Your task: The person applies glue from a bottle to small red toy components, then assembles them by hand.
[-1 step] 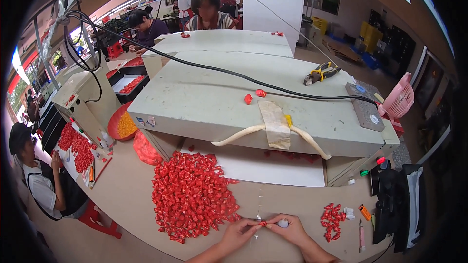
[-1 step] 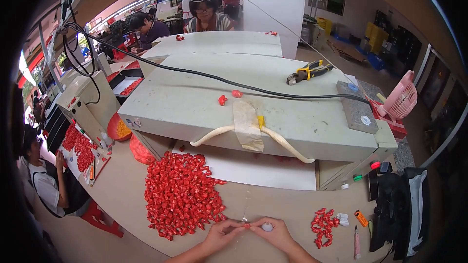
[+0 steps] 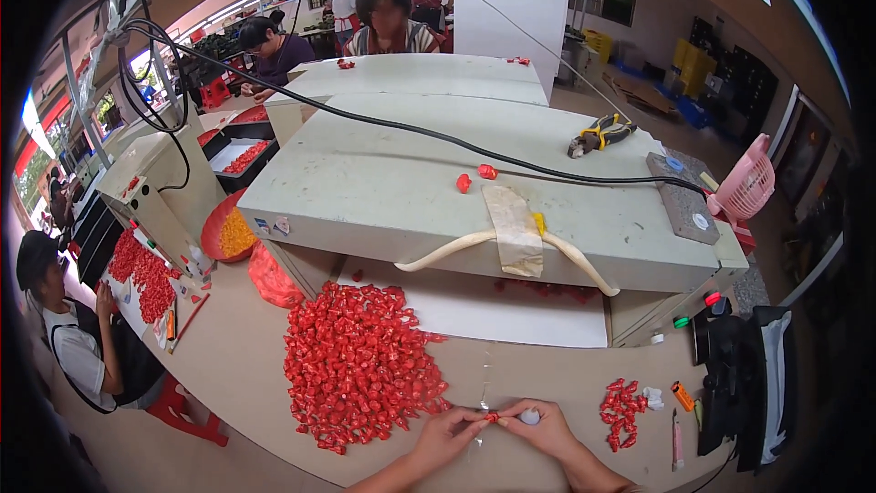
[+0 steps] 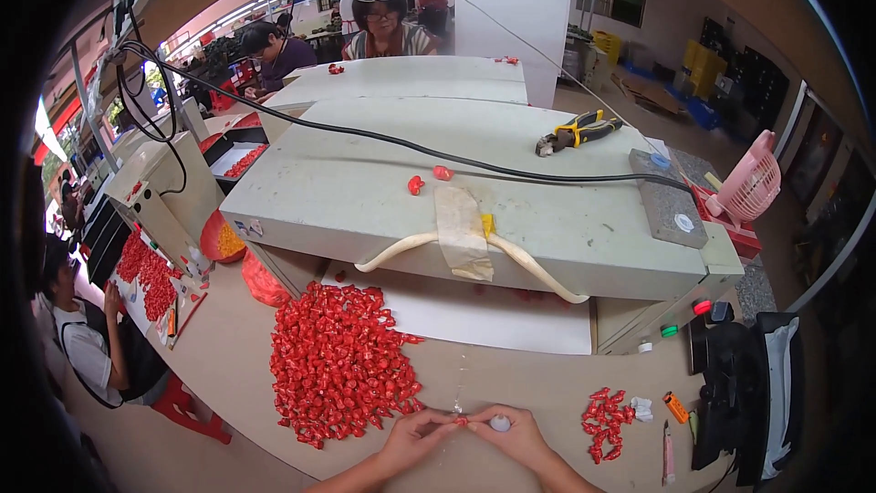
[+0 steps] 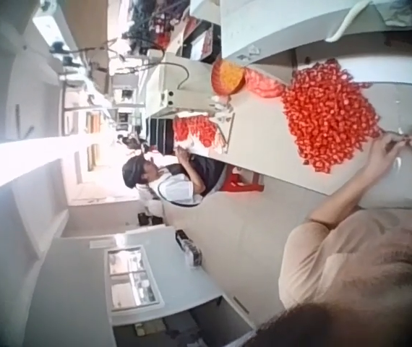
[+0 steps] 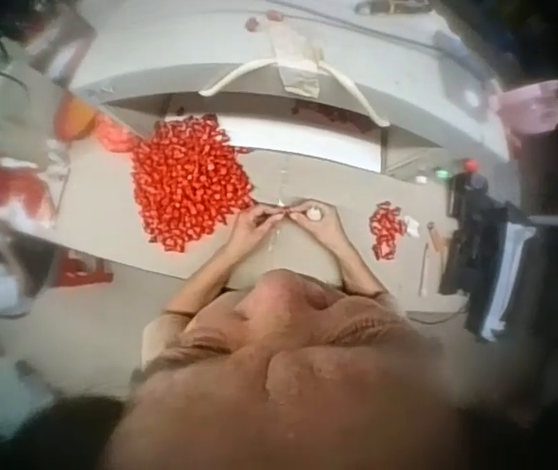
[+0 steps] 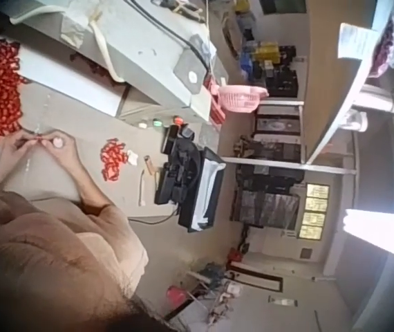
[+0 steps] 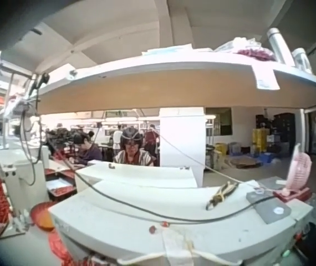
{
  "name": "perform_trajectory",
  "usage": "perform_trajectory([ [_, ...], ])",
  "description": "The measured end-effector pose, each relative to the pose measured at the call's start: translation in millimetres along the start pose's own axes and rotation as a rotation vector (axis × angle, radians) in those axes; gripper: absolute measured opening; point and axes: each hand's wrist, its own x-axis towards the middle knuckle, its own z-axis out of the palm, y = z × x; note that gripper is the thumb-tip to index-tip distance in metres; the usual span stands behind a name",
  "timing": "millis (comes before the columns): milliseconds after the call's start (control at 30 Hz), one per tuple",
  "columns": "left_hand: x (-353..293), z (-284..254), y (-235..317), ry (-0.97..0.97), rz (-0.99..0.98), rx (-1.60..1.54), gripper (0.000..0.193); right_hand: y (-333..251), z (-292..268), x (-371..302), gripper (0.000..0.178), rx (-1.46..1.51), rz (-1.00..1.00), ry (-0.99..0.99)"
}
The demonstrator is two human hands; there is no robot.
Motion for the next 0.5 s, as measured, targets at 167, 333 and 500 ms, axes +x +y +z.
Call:
perform_trajectory([
  [167,0,0,1,-0.013,-0.009,-0.070,0.016,-5,0,-1,0.008,0.069,0.024,-0.016],
  [333,1,0,4,-0.014,0.031,-0.012,0.015,-3,1,-1,0.008,0.059,0.025,-0.017],
  [500,0,-2,7,-0.044,0.014,0.021,0.014,-1,0,-2,0.008,0.032,0.041,-0.010],
])
